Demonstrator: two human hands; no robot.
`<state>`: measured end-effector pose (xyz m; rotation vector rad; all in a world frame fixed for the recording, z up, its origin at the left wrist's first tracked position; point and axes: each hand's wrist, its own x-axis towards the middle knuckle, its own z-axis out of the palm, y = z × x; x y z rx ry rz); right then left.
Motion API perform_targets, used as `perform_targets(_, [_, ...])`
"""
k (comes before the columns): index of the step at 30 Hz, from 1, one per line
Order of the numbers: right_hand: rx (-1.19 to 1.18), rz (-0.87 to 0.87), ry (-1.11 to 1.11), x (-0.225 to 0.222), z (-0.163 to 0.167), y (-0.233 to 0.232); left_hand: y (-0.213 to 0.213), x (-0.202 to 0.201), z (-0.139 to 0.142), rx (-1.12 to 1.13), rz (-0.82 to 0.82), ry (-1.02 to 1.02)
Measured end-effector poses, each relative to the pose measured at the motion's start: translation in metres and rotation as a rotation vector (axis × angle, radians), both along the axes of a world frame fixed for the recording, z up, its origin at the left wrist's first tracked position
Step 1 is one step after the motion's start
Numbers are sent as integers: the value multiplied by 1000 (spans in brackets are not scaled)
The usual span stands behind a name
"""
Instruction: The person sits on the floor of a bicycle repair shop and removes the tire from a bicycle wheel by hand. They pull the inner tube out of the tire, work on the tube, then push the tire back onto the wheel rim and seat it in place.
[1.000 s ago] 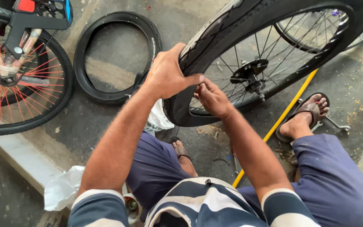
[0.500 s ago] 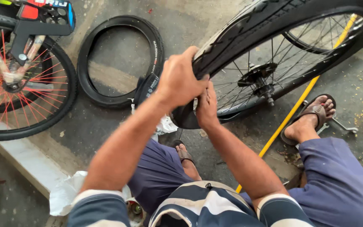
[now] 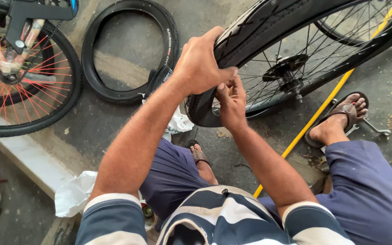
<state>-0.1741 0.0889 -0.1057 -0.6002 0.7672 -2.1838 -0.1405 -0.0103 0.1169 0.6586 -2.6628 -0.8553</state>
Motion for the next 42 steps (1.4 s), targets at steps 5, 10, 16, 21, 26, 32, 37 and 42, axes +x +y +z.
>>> perform_targets(5, [284,153,58,-38,14,5,-16,1,-1,-25,-39,31])
perform_targets(10, [312,-46,373,-61,16,23,-29,4,-6,-23,-5,51])
perform_targets(16, [411,-68,643,-19,-23,19,-39,2,-10,-27,-21,66])
perform_targets(21, [159,528,435,-40,-37,-9,-48,0,-17,16,4,13])
perform_targets(26, [254,384,492,-31,-28,-24,-67,-6,-23,130,-171,126])
perform_targets(32, [495,-143,600,14,-8,-21,-69,-24,-18,36,-413,285])
perform_targets(37, [487,-59,409,10,-19,-15,-13,-35,-13,-50,65,37])
perform_targets(42, [190,-126,262,-1,-19,9,17,-20,16,-251,-269,439])
